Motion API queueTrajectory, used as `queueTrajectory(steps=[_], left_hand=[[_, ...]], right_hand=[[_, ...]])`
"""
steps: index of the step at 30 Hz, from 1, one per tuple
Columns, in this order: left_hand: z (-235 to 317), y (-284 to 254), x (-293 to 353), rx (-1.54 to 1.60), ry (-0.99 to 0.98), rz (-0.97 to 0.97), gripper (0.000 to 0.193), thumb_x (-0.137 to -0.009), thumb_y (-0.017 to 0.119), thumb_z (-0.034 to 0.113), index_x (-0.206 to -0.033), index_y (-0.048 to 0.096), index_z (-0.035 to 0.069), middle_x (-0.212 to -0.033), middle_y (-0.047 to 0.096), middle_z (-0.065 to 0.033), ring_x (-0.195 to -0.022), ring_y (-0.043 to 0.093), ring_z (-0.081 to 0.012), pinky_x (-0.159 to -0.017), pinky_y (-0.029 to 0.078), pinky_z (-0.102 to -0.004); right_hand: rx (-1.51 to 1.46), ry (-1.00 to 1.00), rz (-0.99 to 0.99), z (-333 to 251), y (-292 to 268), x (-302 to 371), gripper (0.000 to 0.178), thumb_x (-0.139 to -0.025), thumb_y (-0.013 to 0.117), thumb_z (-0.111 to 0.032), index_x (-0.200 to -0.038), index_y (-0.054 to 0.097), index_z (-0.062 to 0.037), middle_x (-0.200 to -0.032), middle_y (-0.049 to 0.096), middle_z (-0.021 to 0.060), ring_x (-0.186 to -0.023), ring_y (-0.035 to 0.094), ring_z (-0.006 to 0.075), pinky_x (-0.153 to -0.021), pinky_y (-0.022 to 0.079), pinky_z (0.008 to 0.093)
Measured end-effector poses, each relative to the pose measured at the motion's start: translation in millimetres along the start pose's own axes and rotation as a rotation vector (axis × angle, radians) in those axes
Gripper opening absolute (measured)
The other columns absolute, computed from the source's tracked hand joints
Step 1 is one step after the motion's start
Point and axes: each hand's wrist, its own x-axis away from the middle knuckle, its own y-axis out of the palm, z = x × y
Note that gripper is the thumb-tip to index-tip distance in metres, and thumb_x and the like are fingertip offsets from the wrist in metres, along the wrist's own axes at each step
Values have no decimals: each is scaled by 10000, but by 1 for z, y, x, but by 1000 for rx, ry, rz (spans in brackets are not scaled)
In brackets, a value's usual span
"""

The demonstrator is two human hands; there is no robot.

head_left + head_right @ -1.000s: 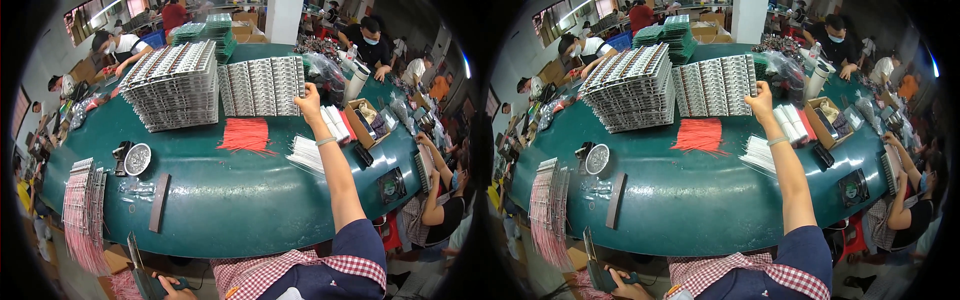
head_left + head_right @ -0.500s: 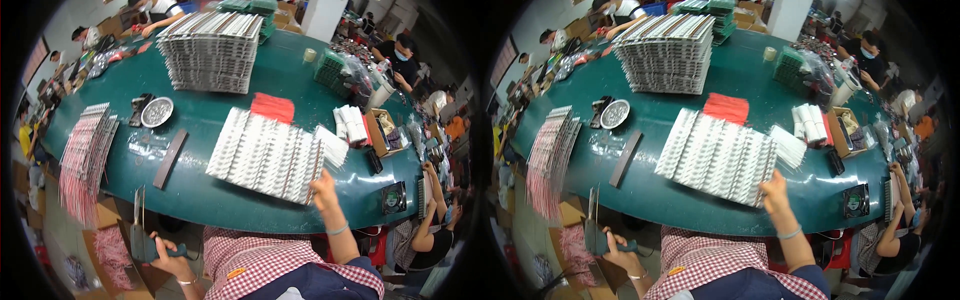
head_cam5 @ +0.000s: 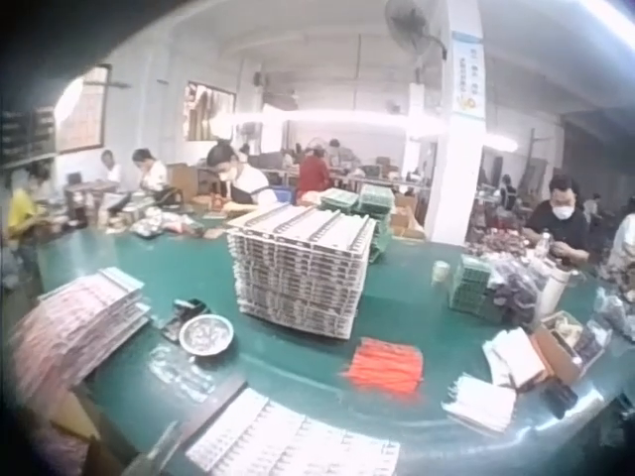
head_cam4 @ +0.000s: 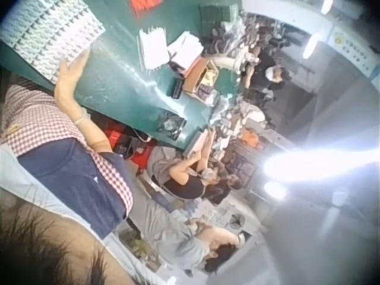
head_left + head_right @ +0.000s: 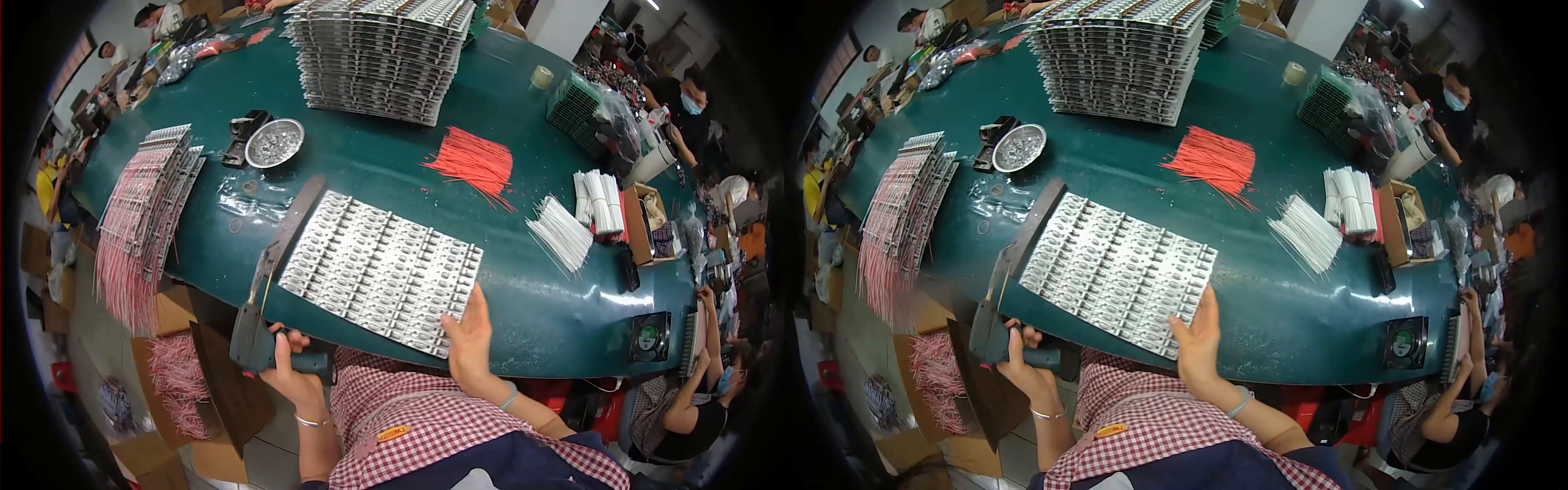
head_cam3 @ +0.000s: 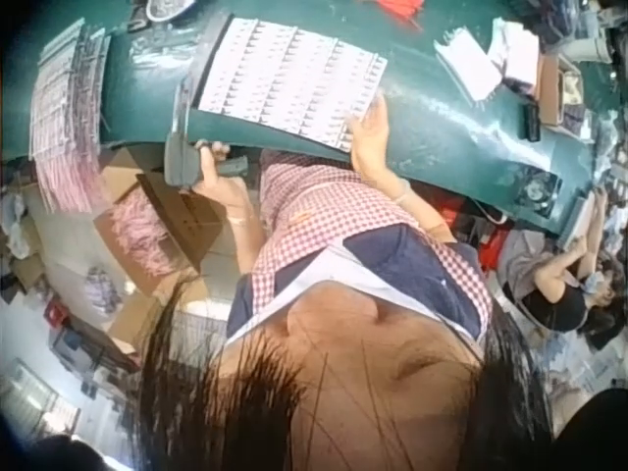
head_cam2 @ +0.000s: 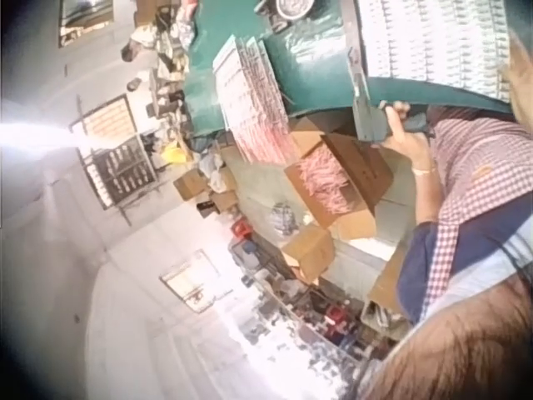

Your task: The person solders wires to electronic components and circuit boards using a soldering gun and solder wire, assembling them on an assembly line.

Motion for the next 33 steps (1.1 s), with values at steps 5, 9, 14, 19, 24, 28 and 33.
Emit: queueTrajectory(steps=[5,9,14,19,24,28,33], left_hand=[[-10,19,-27,0,-116,-11,361,-980,578,81,-1314,521,-43,-1209,610,-136,-1221,578,-244,-990,566,-476],[-10,17,-37,21,-139,5,377,-999,562,112,-1340,505,-40,-1222,601,-142,-1216,575,-246,-972,575,-475],[-12,21,-31,-11,-96,62,340,-1002,577,115,-1305,533,-31,-1200,622,-134,-1210,596,-250,-1000,560,-494],[-12,31,-29,-67,-55,118,388,-996,578,110,-1342,496,-44,-1242,595,-142,-1224,587,-260,-1009,547,-526],[-15,33,-31,-65,-35,141,358,-1001,574,112,-1315,519,-53,-1236,600,-149,-1229,586,-259,-1013,547,-527],[-15,38,-32,-79,-29,157,314,-1008,565,116,-1257,554,-76,-1244,598,-162,-1239,582,-263,-1022,547,-508],[-17,40,-33,-93,-36,149,299,-1013,556,110,-1235,563,-90,-1252,599,-166,-1234,584,-266,-1025,549,-494]], right_hand=[[119,11,-108,-6,1,1,869,-913,608,97,-1580,54,53,-1634,167,198,-1502,224,281,-1225,216,381],[950,-246,-206,-56,-30,-16,776,-844,693,9,-1540,351,-28,-1635,159,221,-1485,274,333,-1201,255,426],[1111,-780,-219,-86,-54,-152,514,-785,693,56,-1284,592,-13,-1357,549,188,-1239,531,378,-1050,441,431],[1289,-879,-348,-50,-26,-247,556,-765,777,-34,-1283,583,10,-1203,583,162,-1103,561,355,-952,488,415],[1475,-1030,-252,-24,-10,-278,423,-770,744,-38,-1171,625,21,-1086,586,129,-1014,571,303,-872,509,393],[1518,-1122,-215,-20,-7,-281,301,-735,672,10,-1036,673,16,-966,595,105,-946,587,266,-790,526,358],[1417,-1173,-191,-22,-11,-285,293,-707,640,33,-994,689,1,-913,604,89,-883,598,254,-736,530,357]])
